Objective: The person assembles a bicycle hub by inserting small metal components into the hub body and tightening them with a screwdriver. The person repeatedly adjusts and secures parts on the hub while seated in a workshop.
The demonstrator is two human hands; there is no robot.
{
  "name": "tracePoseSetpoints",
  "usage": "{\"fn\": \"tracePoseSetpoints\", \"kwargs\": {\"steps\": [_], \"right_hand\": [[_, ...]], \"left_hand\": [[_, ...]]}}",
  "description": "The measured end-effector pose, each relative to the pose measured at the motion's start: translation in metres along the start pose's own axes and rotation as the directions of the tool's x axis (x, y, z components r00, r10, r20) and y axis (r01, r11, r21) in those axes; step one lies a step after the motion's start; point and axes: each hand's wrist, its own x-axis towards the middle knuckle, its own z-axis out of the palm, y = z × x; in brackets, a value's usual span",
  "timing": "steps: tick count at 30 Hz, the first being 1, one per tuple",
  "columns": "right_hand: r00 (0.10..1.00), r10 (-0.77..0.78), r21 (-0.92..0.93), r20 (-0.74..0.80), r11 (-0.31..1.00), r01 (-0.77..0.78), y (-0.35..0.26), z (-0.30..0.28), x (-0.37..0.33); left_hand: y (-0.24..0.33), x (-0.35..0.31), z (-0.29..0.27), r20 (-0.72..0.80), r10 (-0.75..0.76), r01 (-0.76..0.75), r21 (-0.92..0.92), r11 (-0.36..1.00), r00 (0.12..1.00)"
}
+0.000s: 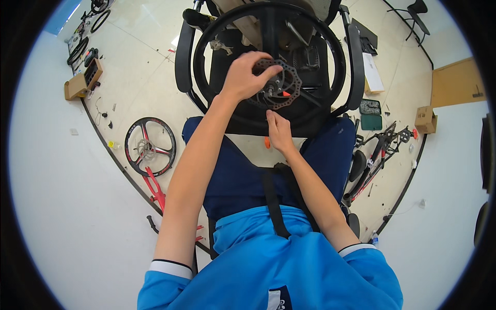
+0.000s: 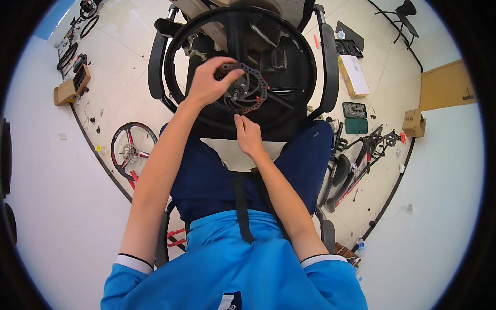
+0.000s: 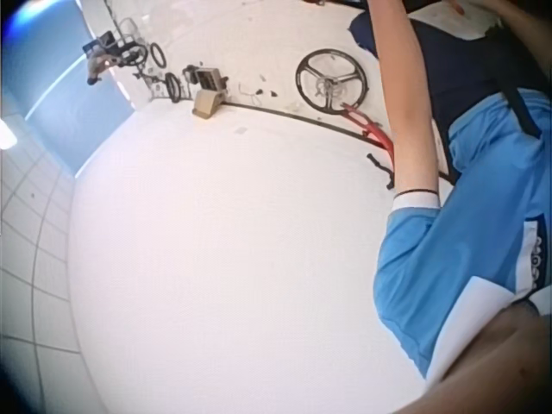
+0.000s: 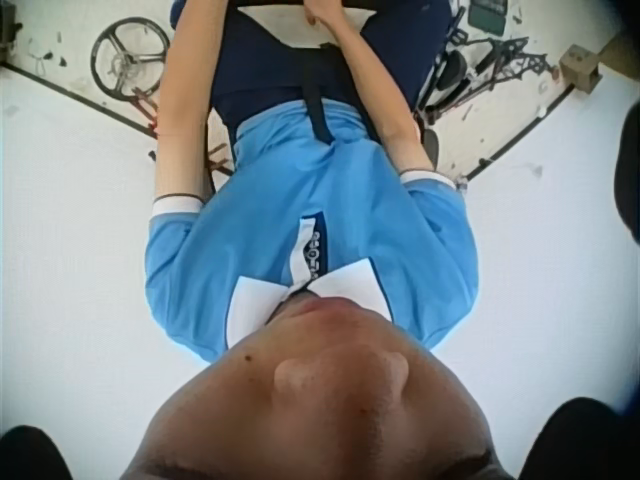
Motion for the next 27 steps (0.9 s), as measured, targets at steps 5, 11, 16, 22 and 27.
{"fn": "tracePoseSetpoints", "kwargs": {"steps": [5, 11, 16, 22, 27], "right_hand": [[0.997, 0.029, 0.055, -0.071, 0.998, -0.026, -0.001, 0.017, -0.005], [0.999, 0.042, 0.272, 0.004, 0.961, -0.042, -0.025, 0.138, 0.005], [0.985, -0.122, 0.413, 0.125, 0.909, 0.060, -0.066, 0.133, 0.001], [0.823, 0.222, -0.063, 0.523, 0.973, -0.223, -0.015, 0.002, -0.040], [0.747, 0.308, -0.274, 0.589, 0.946, -0.174, -0.027, -0.054, -0.043]], "left_hand": [[-0.015, 0.003, 0.007, 0.056, -0.117, 0.119, -0.032, 0.992, 0.992], [0.005, -0.005, 0.027, -0.084, -0.119, 0.112, -0.086, 0.990, 0.989], [-0.004, 0.001, 0.020, 0.065, -0.175, 0.181, -0.100, 0.978, 0.982], [-0.008, -0.013, 0.013, -0.118, -0.281, 0.234, -0.307, 0.922, 0.953], [-0.001, -0.092, 0.013, -0.138, -0.659, 0.587, -0.345, 0.732, 0.740]]}}
